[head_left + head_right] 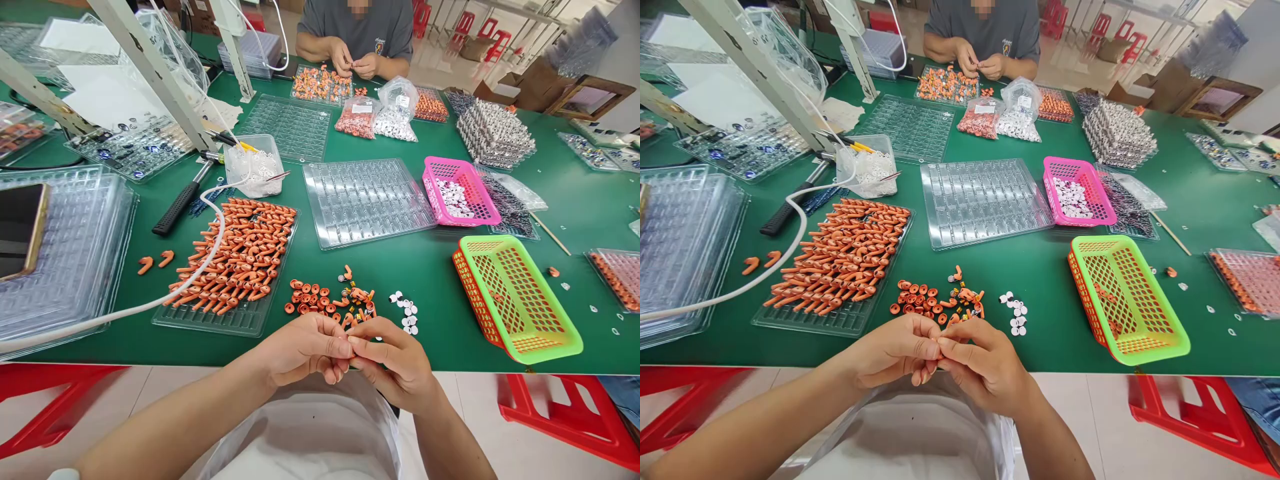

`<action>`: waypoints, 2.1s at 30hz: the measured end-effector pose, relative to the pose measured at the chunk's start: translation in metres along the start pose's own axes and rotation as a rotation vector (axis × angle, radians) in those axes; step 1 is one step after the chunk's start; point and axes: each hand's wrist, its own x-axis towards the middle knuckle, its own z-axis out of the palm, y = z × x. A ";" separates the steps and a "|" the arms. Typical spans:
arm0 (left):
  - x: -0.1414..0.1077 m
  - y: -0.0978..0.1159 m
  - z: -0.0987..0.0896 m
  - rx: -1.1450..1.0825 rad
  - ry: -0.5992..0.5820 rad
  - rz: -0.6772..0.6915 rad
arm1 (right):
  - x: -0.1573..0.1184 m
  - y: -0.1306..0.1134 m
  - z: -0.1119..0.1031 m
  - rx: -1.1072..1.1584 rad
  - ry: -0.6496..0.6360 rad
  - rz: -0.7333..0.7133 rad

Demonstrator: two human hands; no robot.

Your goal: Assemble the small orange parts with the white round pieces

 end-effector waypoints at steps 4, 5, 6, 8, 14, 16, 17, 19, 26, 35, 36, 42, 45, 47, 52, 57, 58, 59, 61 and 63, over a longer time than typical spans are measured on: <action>0.000 -0.002 0.000 -0.014 0.023 0.024 | -0.001 0.003 -0.001 -0.023 -0.014 -0.016; 0.000 -0.002 0.001 -0.022 0.031 0.029 | -0.002 0.003 -0.001 -0.027 -0.015 -0.016; 0.000 -0.003 0.001 -0.028 0.036 0.032 | -0.002 0.004 -0.001 -0.030 -0.014 -0.014; 0.000 -0.002 0.002 -0.038 0.043 0.035 | -0.002 0.004 -0.001 -0.025 -0.009 -0.008; 0.001 -0.001 0.009 -0.053 0.063 0.055 | -0.003 0.006 0.001 0.049 0.023 0.033; 0.002 -0.001 0.010 -0.051 0.070 0.057 | -0.002 0.006 0.001 0.091 0.030 0.051; 0.002 -0.001 0.011 -0.048 0.074 0.061 | -0.002 0.006 0.002 0.110 0.037 0.059; 0.002 -0.002 0.012 -0.028 0.089 0.080 | -0.001 0.005 0.003 0.140 0.054 0.076; -0.003 -0.003 0.023 0.397 0.286 0.345 | -0.006 0.000 0.009 0.264 0.159 0.287; -0.007 -0.009 0.024 1.397 0.413 1.115 | -0.019 -0.002 0.031 0.748 0.365 0.610; -0.007 -0.010 0.023 1.439 0.398 1.153 | -0.020 -0.002 0.031 0.754 0.368 0.621; -0.008 -0.014 0.022 1.579 0.356 1.225 | -0.020 -0.003 0.027 0.795 0.342 0.667; -0.008 -0.016 0.019 1.609 0.329 1.214 | -0.019 -0.003 0.026 0.802 0.337 0.692; -0.009 -0.018 0.017 1.631 0.309 1.192 | -0.019 -0.002 0.027 0.799 0.348 0.690; -0.009 -0.020 0.015 1.639 0.316 1.233 | -0.019 -0.001 0.029 0.784 0.375 0.662; -0.010 -0.019 0.014 1.525 0.245 1.207 | -0.019 -0.002 0.027 0.746 0.391 0.618; -0.010 -0.018 0.014 1.494 0.226 1.201 | -0.019 -0.003 0.026 0.731 0.393 0.606; -0.011 -0.018 0.014 1.469 0.212 1.193 | -0.018 -0.004 0.026 0.711 0.396 0.595; -0.012 -0.017 0.013 1.440 0.205 1.168 | -0.018 -0.005 0.025 0.659 0.402 0.575; -0.012 -0.017 0.013 1.430 0.215 1.149 | -0.019 -0.005 0.025 0.608 0.406 0.550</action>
